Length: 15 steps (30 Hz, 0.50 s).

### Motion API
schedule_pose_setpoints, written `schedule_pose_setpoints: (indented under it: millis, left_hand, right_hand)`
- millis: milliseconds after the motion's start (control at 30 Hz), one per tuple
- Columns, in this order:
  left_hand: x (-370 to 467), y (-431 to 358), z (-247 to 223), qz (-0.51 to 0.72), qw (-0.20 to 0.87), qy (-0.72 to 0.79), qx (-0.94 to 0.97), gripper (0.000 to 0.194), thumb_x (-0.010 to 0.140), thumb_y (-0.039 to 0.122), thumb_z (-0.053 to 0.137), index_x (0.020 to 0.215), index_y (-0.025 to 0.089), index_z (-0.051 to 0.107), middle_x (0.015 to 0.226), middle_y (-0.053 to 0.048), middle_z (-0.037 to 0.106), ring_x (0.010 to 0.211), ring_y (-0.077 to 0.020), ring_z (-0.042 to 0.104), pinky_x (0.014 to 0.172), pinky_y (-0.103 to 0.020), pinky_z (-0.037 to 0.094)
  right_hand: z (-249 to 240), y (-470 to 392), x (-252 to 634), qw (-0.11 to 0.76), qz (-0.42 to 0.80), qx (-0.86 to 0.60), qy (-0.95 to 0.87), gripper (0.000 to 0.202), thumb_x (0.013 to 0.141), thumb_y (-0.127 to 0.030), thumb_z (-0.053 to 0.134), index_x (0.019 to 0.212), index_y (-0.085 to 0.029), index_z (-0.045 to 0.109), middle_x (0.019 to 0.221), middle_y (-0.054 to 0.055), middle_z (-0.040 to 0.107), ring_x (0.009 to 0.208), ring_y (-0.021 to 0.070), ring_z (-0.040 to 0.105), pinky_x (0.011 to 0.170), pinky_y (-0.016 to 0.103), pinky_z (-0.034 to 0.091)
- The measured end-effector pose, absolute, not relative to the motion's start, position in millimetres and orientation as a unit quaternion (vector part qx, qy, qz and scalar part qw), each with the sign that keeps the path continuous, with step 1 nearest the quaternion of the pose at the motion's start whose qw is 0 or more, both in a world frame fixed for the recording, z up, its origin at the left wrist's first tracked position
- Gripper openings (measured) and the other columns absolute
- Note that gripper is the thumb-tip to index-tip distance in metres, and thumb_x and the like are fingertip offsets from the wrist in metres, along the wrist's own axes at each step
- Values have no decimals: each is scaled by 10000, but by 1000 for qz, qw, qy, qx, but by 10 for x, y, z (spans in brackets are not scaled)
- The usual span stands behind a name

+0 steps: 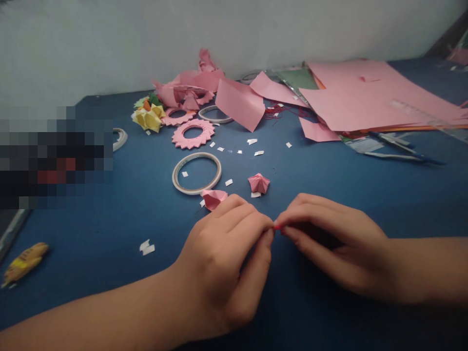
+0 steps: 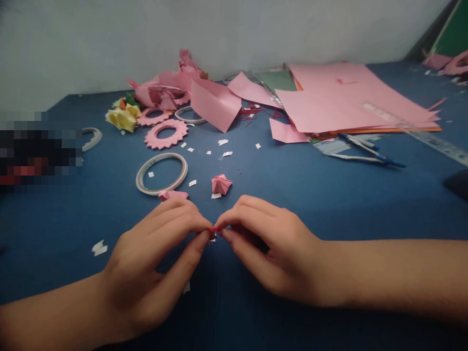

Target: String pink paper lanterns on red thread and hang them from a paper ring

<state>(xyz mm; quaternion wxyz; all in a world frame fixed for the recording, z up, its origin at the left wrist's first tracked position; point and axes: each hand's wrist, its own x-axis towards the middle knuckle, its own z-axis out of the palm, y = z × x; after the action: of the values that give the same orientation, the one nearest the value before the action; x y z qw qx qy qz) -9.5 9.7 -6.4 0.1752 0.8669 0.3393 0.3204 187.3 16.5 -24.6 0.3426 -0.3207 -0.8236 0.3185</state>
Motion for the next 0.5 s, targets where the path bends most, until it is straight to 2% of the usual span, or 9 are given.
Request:
schedule_pose_setpoints:
  millis: [200, 367, 500]
  left_hand:
    - [-99, 87, -54, 308, 177, 360, 862, 168, 844, 43, 449, 775, 130, 575, 687, -40, 587, 642, -153, 491, 668, -333, 437]
    - [-86, 91, -55, 328, 140, 322, 877, 159, 803, 2, 476, 789, 121, 581, 666, -45, 606, 610, -153, 502, 621, -329, 446]
    - [-76, 98, -53, 322, 127, 326, 880, 168, 816, 16, 462, 790, 128, 584, 663, -37, 611, 605, -150, 523, 657, -338, 473]
  right_hand:
    - [-250, 167, 1863, 352, 319, -317, -821, 142, 852, -132, 589, 991, -155, 571, 756, -11, 521, 636, 66, 483, 556, 174, 423]
    - [-239, 172, 1859, 344, 347, -333, -807, 86, 861, -123, 542, 923, -181, 556, 768, 2, 544, 649, 88, 514, 565, 209, 435]
    - [-237, 177, 1848, 346, 367, -334, -796, 80, 832, -109, 550, 854, -180, 521, 750, -11, 516, 601, 72, 471, 523, 196, 405]
